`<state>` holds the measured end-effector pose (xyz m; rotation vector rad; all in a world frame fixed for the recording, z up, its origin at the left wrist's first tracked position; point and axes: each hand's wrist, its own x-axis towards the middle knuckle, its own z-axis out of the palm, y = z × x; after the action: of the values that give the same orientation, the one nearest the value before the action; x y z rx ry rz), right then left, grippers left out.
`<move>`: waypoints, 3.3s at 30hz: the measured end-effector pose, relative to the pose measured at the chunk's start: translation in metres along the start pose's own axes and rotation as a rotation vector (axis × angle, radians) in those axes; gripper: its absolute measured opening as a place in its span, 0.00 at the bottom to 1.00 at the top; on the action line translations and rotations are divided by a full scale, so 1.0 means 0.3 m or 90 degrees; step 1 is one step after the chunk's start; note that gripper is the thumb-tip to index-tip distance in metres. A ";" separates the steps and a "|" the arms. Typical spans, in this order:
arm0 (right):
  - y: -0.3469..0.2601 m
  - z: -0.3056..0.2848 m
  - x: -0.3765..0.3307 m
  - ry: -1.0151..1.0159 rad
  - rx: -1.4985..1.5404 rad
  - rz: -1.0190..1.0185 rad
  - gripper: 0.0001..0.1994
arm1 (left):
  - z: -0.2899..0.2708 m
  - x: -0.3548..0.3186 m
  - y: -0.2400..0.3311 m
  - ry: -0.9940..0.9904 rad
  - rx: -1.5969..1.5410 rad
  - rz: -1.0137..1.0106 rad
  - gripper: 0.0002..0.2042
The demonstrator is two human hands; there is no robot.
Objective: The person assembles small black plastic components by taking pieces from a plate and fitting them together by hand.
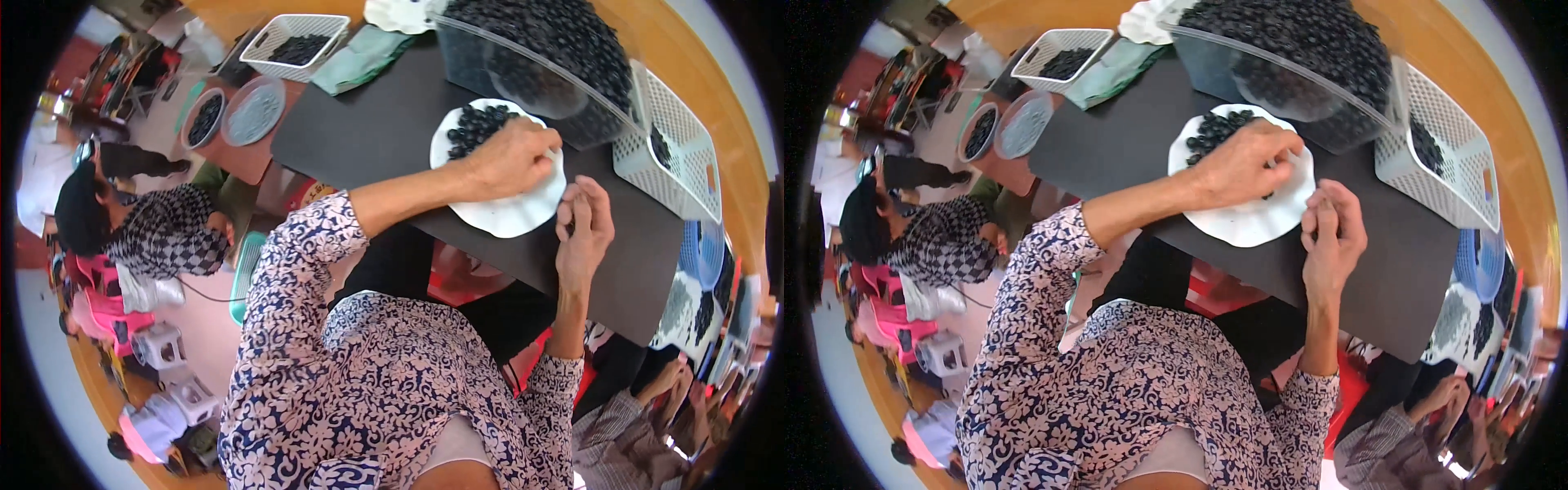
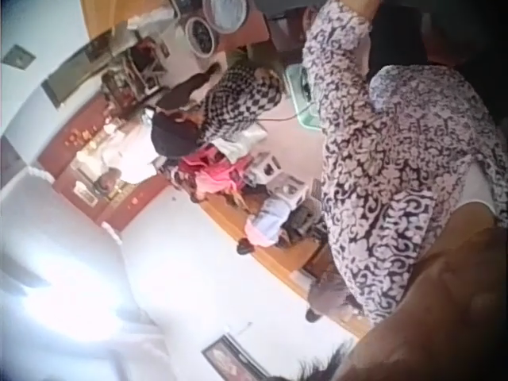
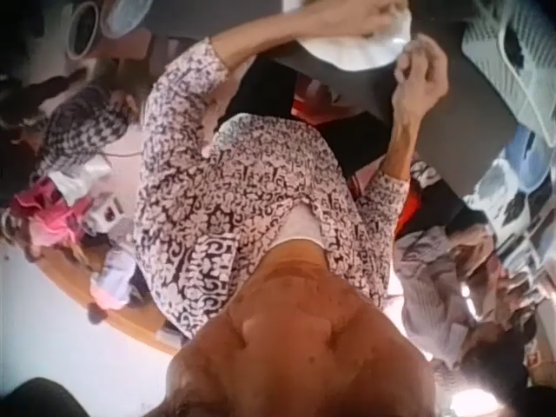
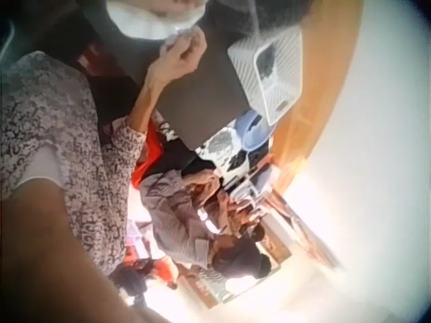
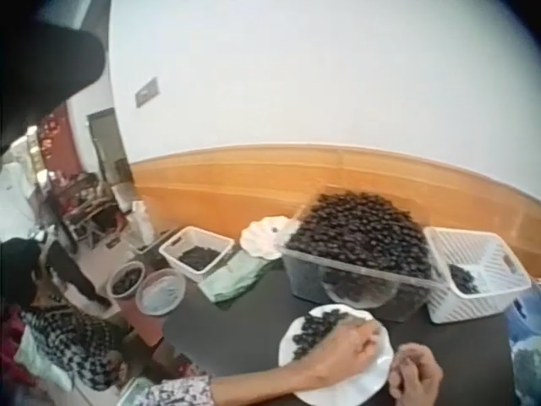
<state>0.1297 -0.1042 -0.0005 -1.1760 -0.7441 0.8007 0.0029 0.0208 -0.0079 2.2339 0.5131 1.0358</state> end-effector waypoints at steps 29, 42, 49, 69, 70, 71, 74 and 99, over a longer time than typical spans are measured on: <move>0.001 -0.004 -0.023 -0.069 -0.415 -0.340 0.14 | 0.021 -0.057 0.184 0.013 -0.294 -0.256 0.12; 0.008 -0.016 -0.026 -0.072 -0.449 -0.366 0.16 | 0.015 -0.087 0.205 -0.033 -0.285 -0.287 0.13; 0.009 -0.010 -0.018 -0.116 -0.449 -0.364 0.18 | 0.050 -0.132 0.194 0.050 -0.325 -0.329 0.10; 0.009 -0.025 0.001 -0.129 -0.381 -0.324 0.19 | 0.031 -0.132 0.194 0.025 -0.426 -0.400 0.10; 0.009 -0.026 -0.001 -0.138 -0.392 -0.329 0.19 | 0.026 -0.131 0.195 0.025 -0.428 -0.402 0.10; 0.010 -0.026 -0.002 -0.147 -0.403 -0.334 0.19 | 0.018 -0.131 0.195 0.005 -0.406 -0.405 0.09; 0.010 -0.023 -0.003 -0.150 -0.403 -0.335 0.18 | 0.013 -0.128 0.198 -0.017 -0.385 -0.408 0.09; 0.023 -0.027 -0.003 -0.119 -0.415 -0.385 0.07 | 0.152 -0.043 0.198 0.075 -0.194 -0.109 0.11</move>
<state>0.1350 -0.1076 -0.0092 -1.3405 -1.4989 0.1479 0.0357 -0.0470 0.0020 1.8385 0.5463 1.0820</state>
